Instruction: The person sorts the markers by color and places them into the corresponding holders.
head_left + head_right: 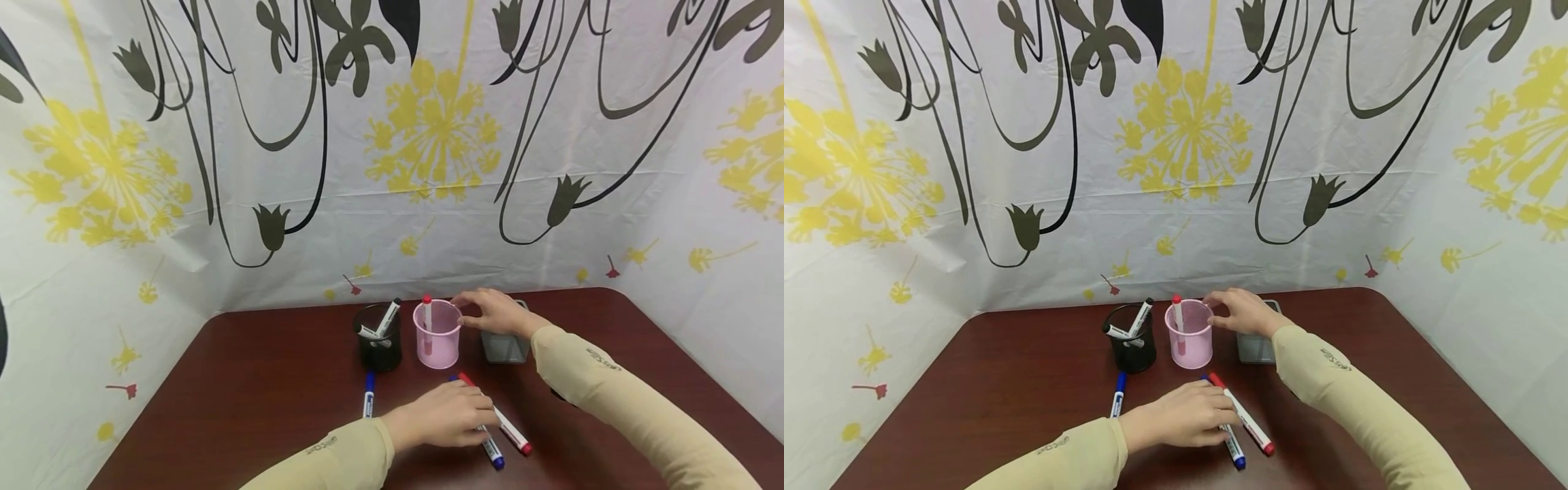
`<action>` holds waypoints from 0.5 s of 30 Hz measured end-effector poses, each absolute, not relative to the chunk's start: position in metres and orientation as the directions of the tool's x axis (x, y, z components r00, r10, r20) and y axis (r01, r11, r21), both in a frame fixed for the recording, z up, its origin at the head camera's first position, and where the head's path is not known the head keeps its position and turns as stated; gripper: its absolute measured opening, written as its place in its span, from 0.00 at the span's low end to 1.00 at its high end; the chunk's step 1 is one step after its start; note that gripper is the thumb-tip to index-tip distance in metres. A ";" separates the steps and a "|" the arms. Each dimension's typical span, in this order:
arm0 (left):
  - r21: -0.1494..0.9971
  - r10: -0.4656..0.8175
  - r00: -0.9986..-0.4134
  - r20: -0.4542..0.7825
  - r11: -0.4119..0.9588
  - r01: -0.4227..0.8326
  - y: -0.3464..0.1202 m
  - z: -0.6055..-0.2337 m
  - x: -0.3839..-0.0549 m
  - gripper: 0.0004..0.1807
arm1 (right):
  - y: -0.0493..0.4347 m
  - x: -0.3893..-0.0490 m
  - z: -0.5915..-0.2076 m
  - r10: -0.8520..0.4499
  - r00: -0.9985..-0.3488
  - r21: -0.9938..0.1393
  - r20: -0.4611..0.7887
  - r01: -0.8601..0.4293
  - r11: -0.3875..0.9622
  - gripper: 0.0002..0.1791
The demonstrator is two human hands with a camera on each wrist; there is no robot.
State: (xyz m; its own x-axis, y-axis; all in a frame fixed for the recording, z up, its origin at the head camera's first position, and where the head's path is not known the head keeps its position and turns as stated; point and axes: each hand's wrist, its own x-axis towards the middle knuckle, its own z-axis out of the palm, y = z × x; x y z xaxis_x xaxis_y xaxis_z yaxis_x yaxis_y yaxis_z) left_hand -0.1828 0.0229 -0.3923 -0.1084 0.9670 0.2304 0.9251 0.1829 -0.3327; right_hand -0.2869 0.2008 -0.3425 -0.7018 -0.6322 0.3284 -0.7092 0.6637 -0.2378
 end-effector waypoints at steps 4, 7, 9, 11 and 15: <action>-0.343 0.967 -0.110 0.228 0.185 0.921 0.027 -0.396 -0.184 0.10 | 0.201 -0.288 -0.342 -0.636 -0.699 -0.233 0.328 -0.712 0.662 0.19; -0.347 0.971 -0.108 0.215 0.180 0.920 0.029 -0.396 -0.184 0.10 | 0.202 -0.288 -0.343 -0.636 -0.701 -0.235 0.323 -0.711 0.663 0.20; -0.346 0.972 -0.110 0.207 0.178 0.921 0.030 -0.397 -0.183 0.10 | 0.202 -0.289 -0.343 -0.638 -0.701 -0.238 0.319 -0.711 0.662 0.20; -0.343 0.973 -0.114 0.201 0.179 0.922 0.031 -0.397 -0.183 0.10 | 0.203 -0.289 -0.343 -0.638 -0.701 -0.241 0.317 -0.711 0.661 0.20; -0.335 0.972 -0.128 0.195 0.189 0.923 0.033 -0.398 -0.184 0.11 | 0.204 -0.290 -0.345 -0.642 -0.700 -0.245 0.313 -0.712 0.658 0.20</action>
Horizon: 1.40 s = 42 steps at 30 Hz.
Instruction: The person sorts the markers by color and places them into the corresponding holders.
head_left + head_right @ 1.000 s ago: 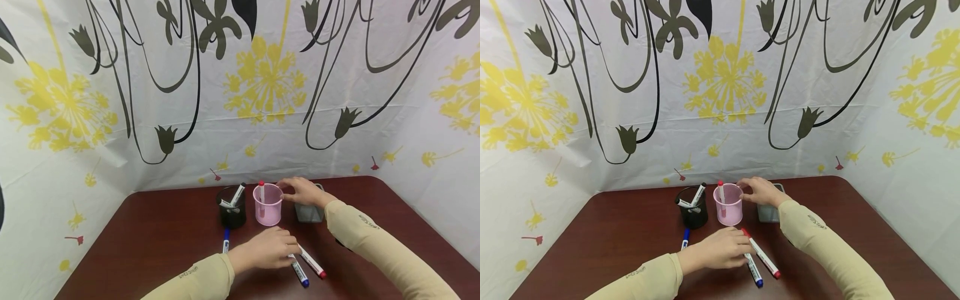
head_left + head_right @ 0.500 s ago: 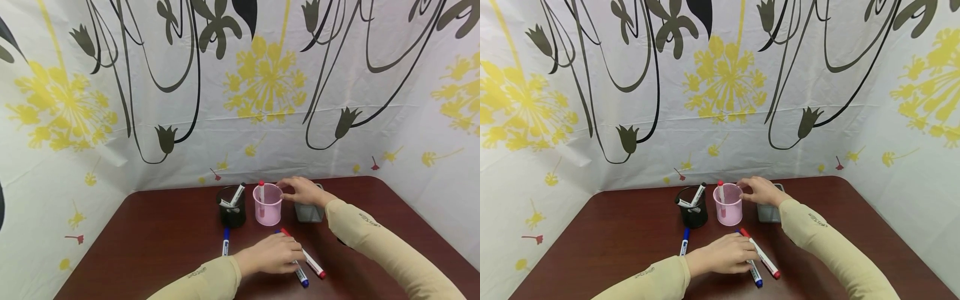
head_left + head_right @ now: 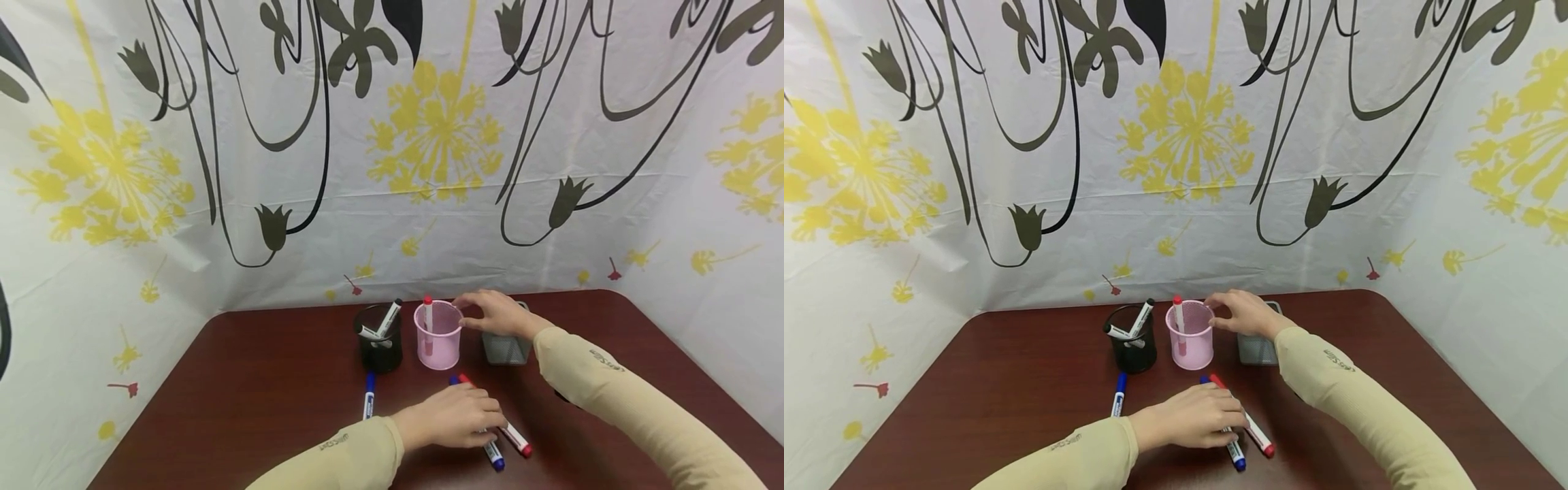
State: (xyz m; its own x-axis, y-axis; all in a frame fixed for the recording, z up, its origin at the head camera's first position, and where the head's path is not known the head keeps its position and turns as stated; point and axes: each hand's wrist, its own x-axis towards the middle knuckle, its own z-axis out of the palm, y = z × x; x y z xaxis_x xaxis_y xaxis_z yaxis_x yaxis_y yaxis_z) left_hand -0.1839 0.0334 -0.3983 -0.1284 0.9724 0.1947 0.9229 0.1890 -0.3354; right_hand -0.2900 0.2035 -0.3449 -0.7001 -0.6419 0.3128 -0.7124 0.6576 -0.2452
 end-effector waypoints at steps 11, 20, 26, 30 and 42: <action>-0.309 0.980 -0.154 0.123 0.186 0.933 0.043 -0.406 -0.188 0.11 | 0.205 -0.290 -0.346 -0.633 -0.711 -0.257 0.307 -0.702 0.664 0.21; -0.356 0.978 -0.166 0.128 0.202 0.913 0.047 -0.410 -0.188 0.12 | 0.205 -0.288 -0.345 -0.631 -0.711 -0.261 0.311 -0.703 0.662 0.21; -0.395 0.974 -0.178 0.139 0.220 0.892 0.050 -0.412 -0.187 0.13 | 0.205 -0.288 -0.346 -0.626 -0.716 -0.258 0.310 -0.697 0.669 0.21; -0.409 0.972 -0.183 0.144 0.227 0.884 0.051 -0.415 -0.188 0.13 | 0.205 -0.288 -0.347 -0.626 -0.714 -0.261 0.313 -0.698 0.666 0.21; -0.435 0.972 -0.175 0.159 0.228 0.871 0.055 -0.414 -0.186 0.05 | 0.205 -0.290 -0.348 -0.636 -0.703 -0.257 0.317 -0.709 0.656 0.21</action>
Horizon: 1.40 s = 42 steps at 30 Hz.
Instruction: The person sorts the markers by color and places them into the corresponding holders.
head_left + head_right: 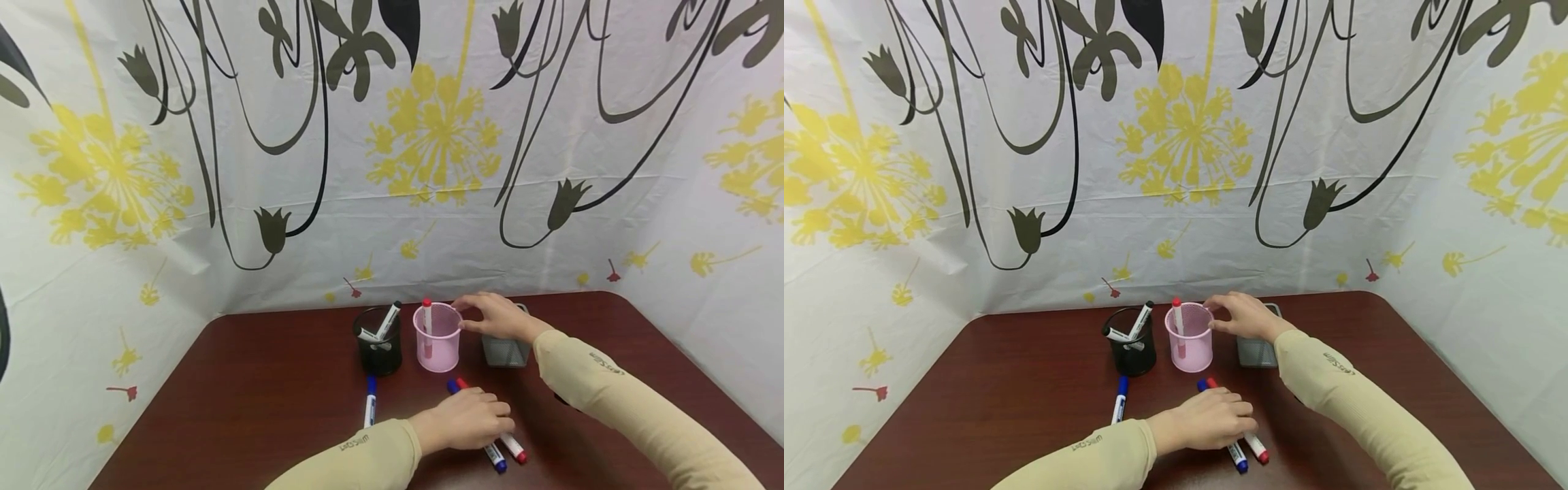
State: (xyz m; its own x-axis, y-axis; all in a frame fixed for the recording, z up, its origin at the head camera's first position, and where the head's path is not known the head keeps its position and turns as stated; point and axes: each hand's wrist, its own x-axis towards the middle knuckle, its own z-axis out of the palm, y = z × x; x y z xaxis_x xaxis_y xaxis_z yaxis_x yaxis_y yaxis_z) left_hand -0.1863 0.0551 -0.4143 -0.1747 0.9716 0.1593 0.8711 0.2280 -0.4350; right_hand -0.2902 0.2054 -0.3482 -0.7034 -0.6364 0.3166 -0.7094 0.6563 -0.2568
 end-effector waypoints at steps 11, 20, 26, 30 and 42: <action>-0.544 0.985 -0.167 0.029 0.156 0.824 0.058 -0.406 -0.184 0.05 | 0.205 -0.290 -0.348 -0.634 -0.705 -0.251 0.319 -0.708 0.660 0.20; -0.611 0.985 -0.171 -0.029 0.118 0.783 0.064 -0.405 -0.184 0.07 | 0.204 -0.289 -0.348 -0.630 -0.708 -0.249 0.319 -0.704 0.665 0.20; -0.631 0.986 -0.162 -0.037 0.102 0.769 0.064 -0.406 -0.185 0.08 | 0.204 -0.288 -0.347 -0.628 -0.710 -0.247 0.320 -0.702 0.668 0.20; -0.631 0.991 -0.131 0.002 0.103 0.769 0.060 -0.402 -0.186 0.08 | 0.203 -0.287 -0.345 -0.634 -0.703 -0.244 0.323 -0.709 0.662 0.20; -0.508 0.968 -0.071 0.240 0.187 0.841 0.036 -0.369 -0.179 0.11 | 0.204 -0.288 -0.347 -0.650 -0.680 -0.221 0.339 -0.729 0.647 0.20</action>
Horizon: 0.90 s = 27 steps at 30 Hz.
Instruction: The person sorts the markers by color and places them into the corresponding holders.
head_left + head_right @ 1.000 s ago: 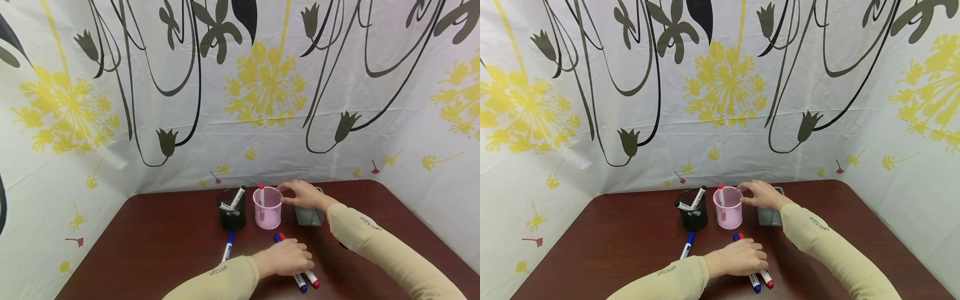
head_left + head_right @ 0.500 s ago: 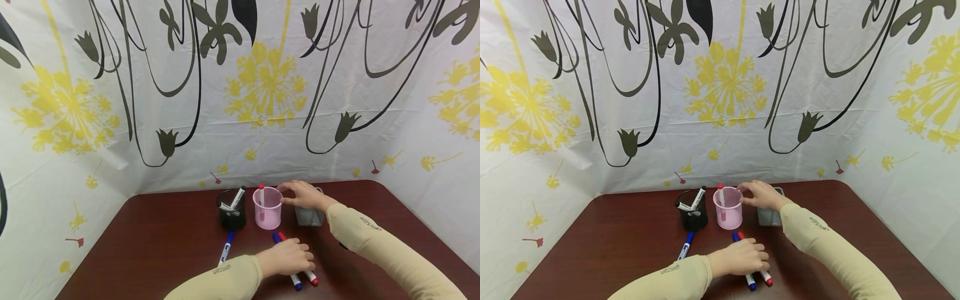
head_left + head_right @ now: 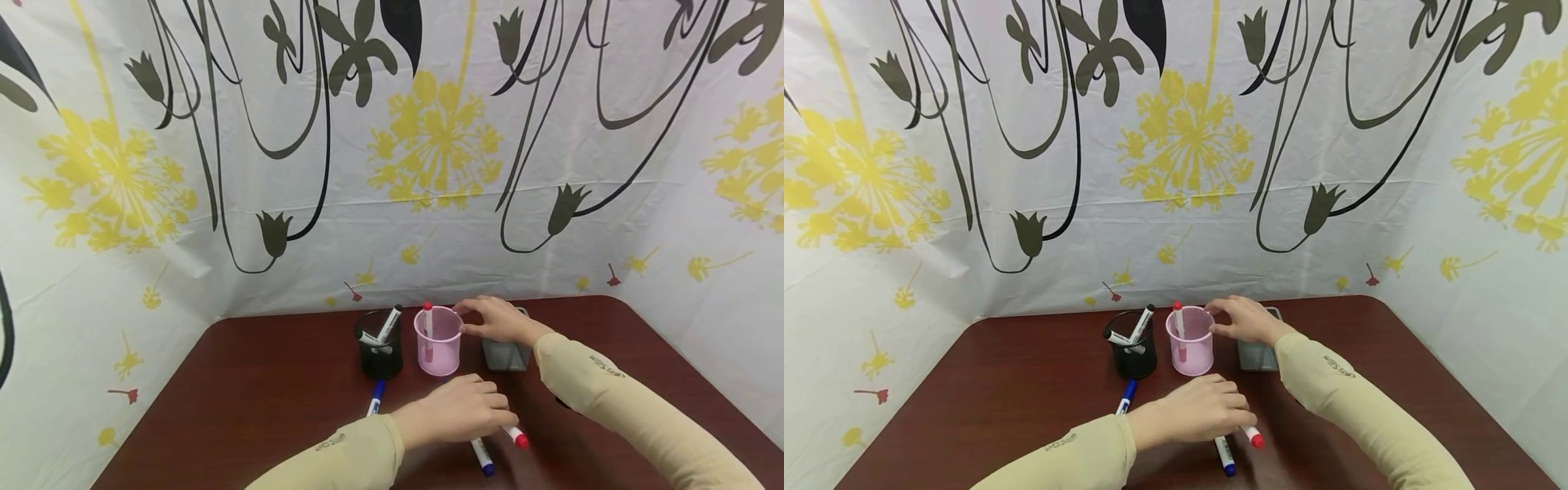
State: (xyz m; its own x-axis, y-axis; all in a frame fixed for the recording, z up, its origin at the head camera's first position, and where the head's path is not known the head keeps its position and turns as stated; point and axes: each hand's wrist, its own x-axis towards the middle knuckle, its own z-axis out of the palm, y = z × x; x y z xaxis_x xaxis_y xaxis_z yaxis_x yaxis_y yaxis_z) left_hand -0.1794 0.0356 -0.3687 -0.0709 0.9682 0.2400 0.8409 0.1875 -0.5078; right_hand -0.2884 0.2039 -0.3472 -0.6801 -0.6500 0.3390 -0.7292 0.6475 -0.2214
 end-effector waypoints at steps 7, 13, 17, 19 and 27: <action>-0.437 0.945 -0.052 0.322 0.197 0.877 0.022 -0.359 -0.174 0.11 | 0.205 -0.288 -0.347 -0.642 -0.689 -0.233 0.335 -0.721 0.653 0.20; -0.333 0.922 -0.067 0.381 0.204 0.920 0.011 -0.353 -0.168 0.10 | 0.204 -0.286 -0.346 -0.640 -0.692 -0.236 0.334 -0.719 0.654 0.21; -0.241 0.904 -0.089 0.418 0.205 0.949 0.002 -0.349 -0.167 0.11 | 0.204 -0.287 -0.347 -0.639 -0.693 -0.237 0.334 -0.718 0.655 0.21; -0.196 0.894 -0.107 0.434 0.209 0.958 -0.003 -0.347 -0.168 0.11 | 0.204 -0.287 -0.347 -0.638 -0.696 -0.239 0.330 -0.715 0.657 0.20; -0.008 0.836 -0.199 0.512 0.236 0.972 -0.021 -0.338 -0.173 0.10 | 0.204 -0.286 -0.347 -0.634 -0.705 -0.241 0.317 -0.707 0.665 0.21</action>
State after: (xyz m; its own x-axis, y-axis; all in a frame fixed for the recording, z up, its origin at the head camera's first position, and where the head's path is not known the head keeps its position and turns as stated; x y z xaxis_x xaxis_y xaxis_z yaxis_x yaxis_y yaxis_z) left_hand -0.1727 -0.0206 -0.3382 -0.1987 0.8357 0.5120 0.9717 0.2362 -0.0083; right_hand -0.2863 0.2039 -0.3466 -0.7052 -0.6345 0.3165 -0.7067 0.6653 -0.2408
